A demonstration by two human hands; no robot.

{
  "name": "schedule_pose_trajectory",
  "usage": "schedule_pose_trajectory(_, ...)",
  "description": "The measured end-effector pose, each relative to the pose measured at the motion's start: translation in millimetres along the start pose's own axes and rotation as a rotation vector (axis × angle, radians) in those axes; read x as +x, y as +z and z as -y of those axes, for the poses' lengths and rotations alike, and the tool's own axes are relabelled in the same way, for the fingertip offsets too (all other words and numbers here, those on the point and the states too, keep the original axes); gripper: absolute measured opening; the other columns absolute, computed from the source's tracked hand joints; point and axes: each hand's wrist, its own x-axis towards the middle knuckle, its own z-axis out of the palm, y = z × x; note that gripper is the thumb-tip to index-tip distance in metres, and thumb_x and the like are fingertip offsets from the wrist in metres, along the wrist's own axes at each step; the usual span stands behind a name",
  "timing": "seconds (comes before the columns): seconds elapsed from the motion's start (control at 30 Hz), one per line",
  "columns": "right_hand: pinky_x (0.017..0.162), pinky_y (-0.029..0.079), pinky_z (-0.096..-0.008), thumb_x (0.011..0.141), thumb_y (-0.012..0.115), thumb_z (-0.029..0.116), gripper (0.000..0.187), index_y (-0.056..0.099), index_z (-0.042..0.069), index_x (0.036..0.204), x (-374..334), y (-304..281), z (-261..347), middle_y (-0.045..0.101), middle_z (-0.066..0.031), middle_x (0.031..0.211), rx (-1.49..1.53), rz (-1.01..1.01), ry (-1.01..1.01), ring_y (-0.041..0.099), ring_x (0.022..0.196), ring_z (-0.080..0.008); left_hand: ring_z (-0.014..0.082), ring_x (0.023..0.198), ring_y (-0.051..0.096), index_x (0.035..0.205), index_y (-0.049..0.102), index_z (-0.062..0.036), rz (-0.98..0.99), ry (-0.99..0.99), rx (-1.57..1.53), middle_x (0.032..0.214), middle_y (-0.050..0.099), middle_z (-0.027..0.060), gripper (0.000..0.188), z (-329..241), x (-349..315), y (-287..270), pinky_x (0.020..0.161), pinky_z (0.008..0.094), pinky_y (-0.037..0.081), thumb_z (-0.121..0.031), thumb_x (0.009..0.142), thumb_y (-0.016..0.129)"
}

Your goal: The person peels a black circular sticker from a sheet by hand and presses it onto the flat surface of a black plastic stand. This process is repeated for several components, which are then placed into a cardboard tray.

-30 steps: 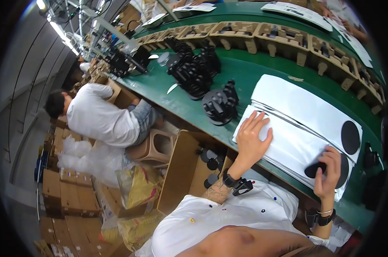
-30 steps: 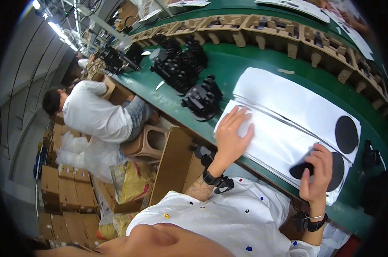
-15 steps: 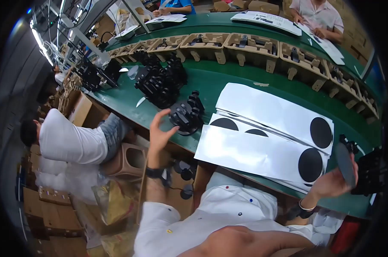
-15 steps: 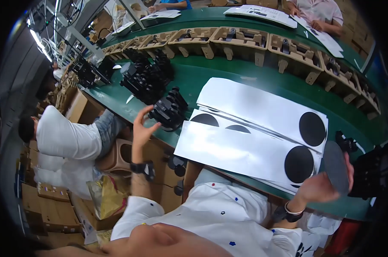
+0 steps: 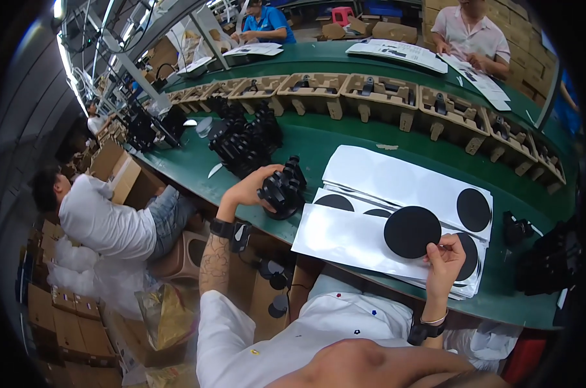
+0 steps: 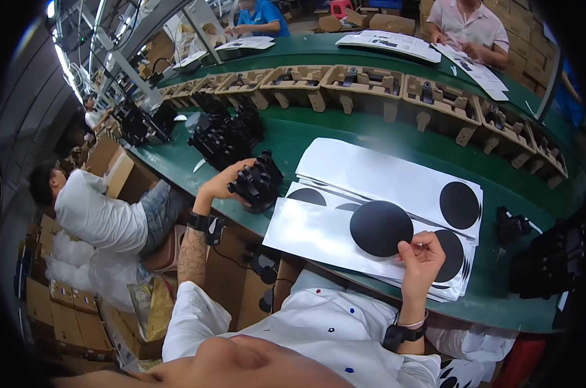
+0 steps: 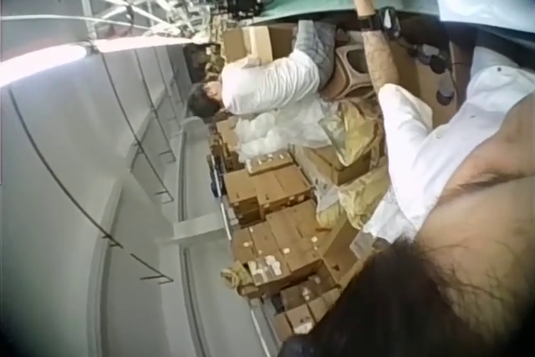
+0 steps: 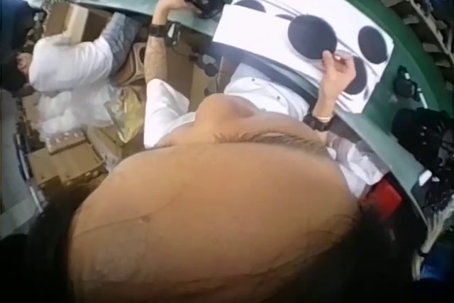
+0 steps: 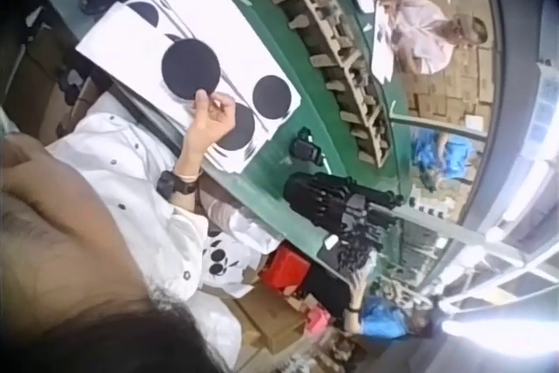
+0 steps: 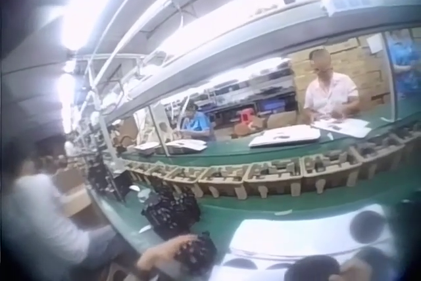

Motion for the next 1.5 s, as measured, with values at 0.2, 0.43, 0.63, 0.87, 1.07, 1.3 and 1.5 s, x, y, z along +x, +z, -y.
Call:
schedule_pose_trajectory(0.2, 0.048, 0.045, -0.018, 0.076, 0.064, -0.01, 0.02, 0.051, 0.002, 0.083, -0.8, 5.7, 0.5, 0.051, -0.0026, 0.076, 0.025, 0.07, 0.019, 0.051, 0.057, -0.0059, 0.0265, 0.128, 0.041, 0.139, 0.036, -0.0056, -0.371, -0.006, -0.604, 0.139, 0.04, 0.0135, 0.095, 0.7, -28.2, 3.2, 0.105, 0.0358, 0.033, -0.009, 0.057, 0.084)
schedule_pose_trajectory(0.43, 0.048, 0.045, -0.0182, 0.077, 0.063, -0.011, 0.017, 0.052, 0.001, 0.08, 3.3, -0.3, -3.5, 0.051, -0.0027, 0.074, 0.05, 0.11, 0.015, 0.053, 0.059, -0.0065, 0.0441, 0.123, 0.042, 0.146, 0.021, -0.0203, -0.997, 0.465, -1.329, 0.143, 0.031, 0.0214, 0.077, -104.9, -42.1, 34.4, 0.101, 0.051, 0.038, -0.038, 0.083, 0.06)
schedule_pose_trajectory(0.63, 0.045, 0.042, -0.0171, 0.076, 0.063, -0.007, 0.017, 0.05, 0.004, 0.079, 1.7, 27.7, 8.1, 0.045, 0.0001, 0.07, 0.057, 0.082, 0.09, 0.047, 0.056, -0.0049, 0.0492, 0.12, 0.042, 0.146, 0.02, -0.0238, -0.768, 0.527, -1.457, 0.143, 0.029, 0.0268, 0.076, -143.1, -33.7, 88.1, 0.098, 0.0564, 0.038, -0.062, 0.085, 0.044)
schedule_pose_trajectory(0.87, 0.044, 0.045, -0.0178, 0.078, 0.064, -0.006, 0.014, 0.052, 0.002, 0.08, -5.0, 73.0, 12.5, 0.051, -0.0028, 0.07, 0.232, 0.19, 0.199, 0.054, 0.054, -0.0075, 0.0463, 0.123, 0.042, 0.148, 0.015, -0.0176, -0.66, 0.026, -1.374, 0.14, 0.032, 0.0316, 0.085, -182.8, 16.9, 156.2, 0.101, 0.0529, 0.037, -0.074, 0.085, 0.027)
schedule_pose_trajectory(1.07, 0.045, 0.048, -0.0183, 0.079, 0.063, -0.006, 0.013, 0.052, 0.001, 0.08, -13.7, 80.8, 3.1, 0.058, -0.0061, 0.072, 0.29, 0.167, 0.317, 0.06, 0.054, -0.0105, 0.039, 0.122, 0.045, 0.149, 0.01, -0.0163, -0.447, 0.157, -1.478, 0.138, 0.038, 0.0245, 0.087, -178.3, 25.4, 172.1, 0.103, 0.0485, 0.036, -0.076, 0.085, 0.019)
schedule_pose_trajectory(1.3, 0.046, 0.049, -0.0177, 0.08, 0.063, -0.006, 0.012, 0.053, 0.0, 0.083, -13.2, 86.0, -6.1, 0.061, -0.0079, 0.075, 0.326, 0.153, 0.28, 0.061, 0.053, -0.0105, 0.046, 0.121, 0.045, 0.149, 0.007, -0.0205, -0.449, 0.125, -1.511, 0.138, 0.037, 0.0298, 0.086, -173.8, 30.6, 171.5, 0.1, 0.0538, 0.038, -0.077, 0.084, 0.017)
schedule_pose_trajectory(1.5, 0.048, 0.049, -0.018, 0.081, 0.064, -0.005, 0.011, 0.054, -0.001, 0.084, -12.5, 91.5, -10.7, 0.063, -0.0097, 0.074, 0.31, 0.159, 0.268, 0.061, 0.054, -0.0107, 0.0462, 0.118, 0.047, 0.148, 0.008, -0.0196, -0.426, 0.159, -1.533, 0.137, 0.037, 0.0304, 0.087, -175.0, 31.0, 165.8, 0.098, 0.0534, 0.041, -0.077, 0.083, 0.016)
